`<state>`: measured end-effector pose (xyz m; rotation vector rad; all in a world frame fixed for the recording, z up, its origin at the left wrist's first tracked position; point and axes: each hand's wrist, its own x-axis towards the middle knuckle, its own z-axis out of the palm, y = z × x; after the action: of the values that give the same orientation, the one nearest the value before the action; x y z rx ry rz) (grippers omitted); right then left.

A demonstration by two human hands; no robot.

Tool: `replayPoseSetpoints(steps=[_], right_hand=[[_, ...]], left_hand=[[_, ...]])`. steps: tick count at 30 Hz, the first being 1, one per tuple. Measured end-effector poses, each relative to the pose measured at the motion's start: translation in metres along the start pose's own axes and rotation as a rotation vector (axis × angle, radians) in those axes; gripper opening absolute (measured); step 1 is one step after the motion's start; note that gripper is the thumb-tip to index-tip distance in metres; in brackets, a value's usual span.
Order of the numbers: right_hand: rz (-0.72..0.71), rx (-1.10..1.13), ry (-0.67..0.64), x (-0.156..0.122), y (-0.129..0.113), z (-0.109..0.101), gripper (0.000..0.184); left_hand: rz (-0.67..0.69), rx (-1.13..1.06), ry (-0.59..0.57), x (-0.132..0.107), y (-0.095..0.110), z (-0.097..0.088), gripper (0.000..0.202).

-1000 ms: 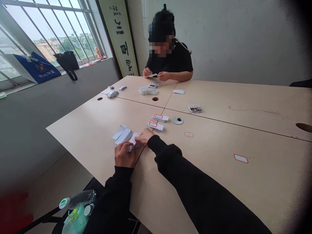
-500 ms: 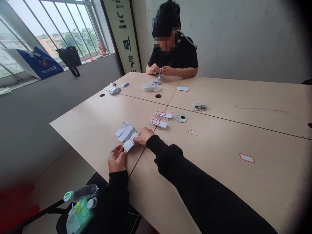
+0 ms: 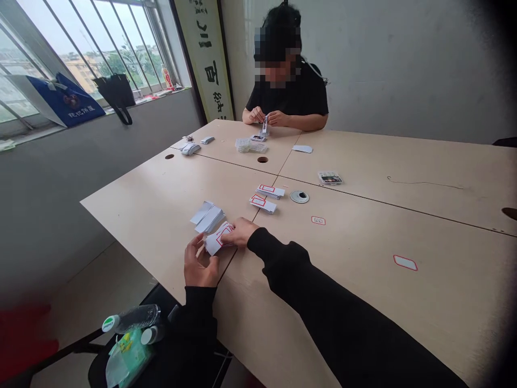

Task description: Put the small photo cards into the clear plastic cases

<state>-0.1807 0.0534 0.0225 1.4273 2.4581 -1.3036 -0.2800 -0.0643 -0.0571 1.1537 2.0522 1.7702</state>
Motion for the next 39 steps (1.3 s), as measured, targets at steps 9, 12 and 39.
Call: replayPoseSetpoints(steps=[9,12,39], right_hand=[[-0.088,-0.213,0.023,0.000,-0.003,-0.002,0.030],[-0.121,-0.273,-0.026,0.001,-0.004,-0.004,0.030],[-0.646,-0.500,0.282,-0.022,0.047,0.030,0.051]], left_hand=[[0.339,0.510,-0.210,0.017,0.003,-0.021,0.031],[0.364,0.508,-0.255,0.018,0.002,-0.021,0.029],[0.651,0.773,-0.292,0.006,-0.013,-0.022,0.048]])
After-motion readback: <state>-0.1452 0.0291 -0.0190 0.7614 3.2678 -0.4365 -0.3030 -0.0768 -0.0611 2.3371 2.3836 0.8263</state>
